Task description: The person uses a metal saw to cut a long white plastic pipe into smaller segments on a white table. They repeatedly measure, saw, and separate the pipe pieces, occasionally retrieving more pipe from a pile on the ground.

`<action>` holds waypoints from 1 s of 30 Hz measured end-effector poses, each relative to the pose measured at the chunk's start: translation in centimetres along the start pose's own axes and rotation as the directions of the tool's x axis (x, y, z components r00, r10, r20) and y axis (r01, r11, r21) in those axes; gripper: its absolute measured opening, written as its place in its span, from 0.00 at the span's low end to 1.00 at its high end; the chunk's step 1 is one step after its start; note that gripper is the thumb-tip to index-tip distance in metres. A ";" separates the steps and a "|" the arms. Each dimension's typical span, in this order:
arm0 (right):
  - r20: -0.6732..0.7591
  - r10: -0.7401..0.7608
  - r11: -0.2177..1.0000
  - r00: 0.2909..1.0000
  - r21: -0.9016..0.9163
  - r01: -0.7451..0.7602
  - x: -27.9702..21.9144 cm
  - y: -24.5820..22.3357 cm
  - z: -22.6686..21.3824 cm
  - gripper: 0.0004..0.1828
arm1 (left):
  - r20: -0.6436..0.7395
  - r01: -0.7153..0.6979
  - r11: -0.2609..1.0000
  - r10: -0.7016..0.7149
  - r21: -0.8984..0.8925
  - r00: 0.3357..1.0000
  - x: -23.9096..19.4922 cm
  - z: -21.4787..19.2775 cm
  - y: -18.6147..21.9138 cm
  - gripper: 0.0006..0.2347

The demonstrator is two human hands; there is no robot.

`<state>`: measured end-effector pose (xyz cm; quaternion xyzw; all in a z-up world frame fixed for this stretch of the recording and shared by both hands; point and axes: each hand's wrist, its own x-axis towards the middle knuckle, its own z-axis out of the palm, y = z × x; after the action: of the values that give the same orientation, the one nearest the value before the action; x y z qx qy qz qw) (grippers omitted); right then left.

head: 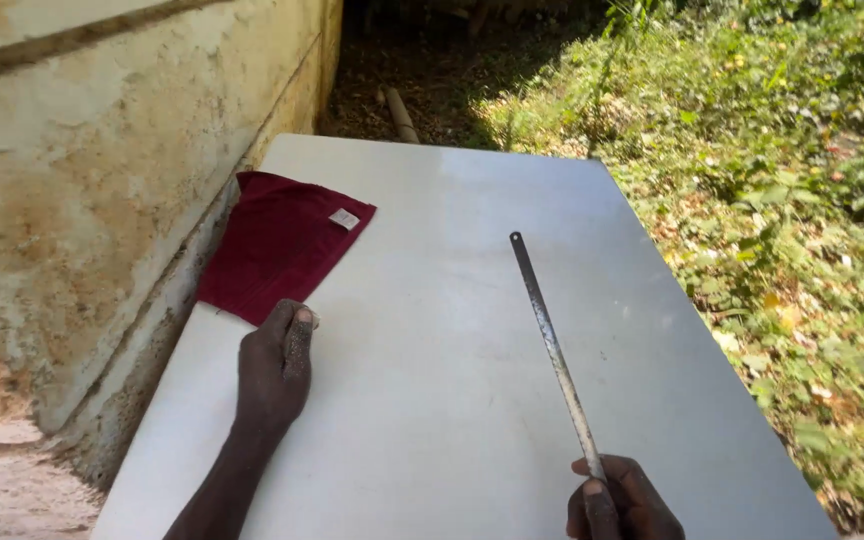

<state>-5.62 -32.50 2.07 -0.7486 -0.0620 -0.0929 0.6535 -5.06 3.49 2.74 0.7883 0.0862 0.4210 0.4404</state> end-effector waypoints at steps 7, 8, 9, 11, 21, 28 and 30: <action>-0.317 -0.028 0.999 0.948 0.025 0.038 -3.5 -3.5 -7.1 0.09 | 0.097 -0.099 0.949 0.073 0.300 0.993 -1.2 1.0 -1.0 0.12; -0.345 -0.027 0.999 0.938 0.020 0.036 -3.7 -2.5 -9.1 0.09 | 0.118 -0.115 0.952 0.085 0.282 0.989 -1.6 1.9 0.9 0.12; -0.427 -0.032 0.998 0.904 0.037 0.053 -4.0 -1.5 -11.0 0.08 | 0.178 -0.083 0.959 0.035 0.270 0.983 -1.8 2.8 2.7 0.12; -0.511 -0.033 0.996 0.859 0.057 0.073 -4.0 0.9 -15.2 0.07 | 0.242 -0.059 0.963 -0.006 0.262 0.970 -2.6 5.1 6.8 0.13; -0.674 0.309 0.935 0.671 0.084 -0.346 0.8 7.7 -27.7 0.13 | 0.630 -0.096 0.815 0.510 -0.571 0.585 -9.5 27.1 24.5 0.13; -0.650 0.205 0.867 0.732 -0.227 -0.444 14.0 18.6 -34.7 0.19 | 0.711 -0.102 0.837 0.516 -0.538 0.479 -11.5 35.2 24.5 0.13; -0.623 0.196 0.893 0.757 -0.206 -0.401 18.5 24.2 -37.5 0.17 | 0.718 -0.104 0.841 0.511 -0.531 0.473 -11.3 35.8 24.6 0.12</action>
<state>15.44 -73.50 -12.42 -0.7803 0.2811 -0.2214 0.5128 8.47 -39.19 5.77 0.7793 -0.3744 0.0724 0.4972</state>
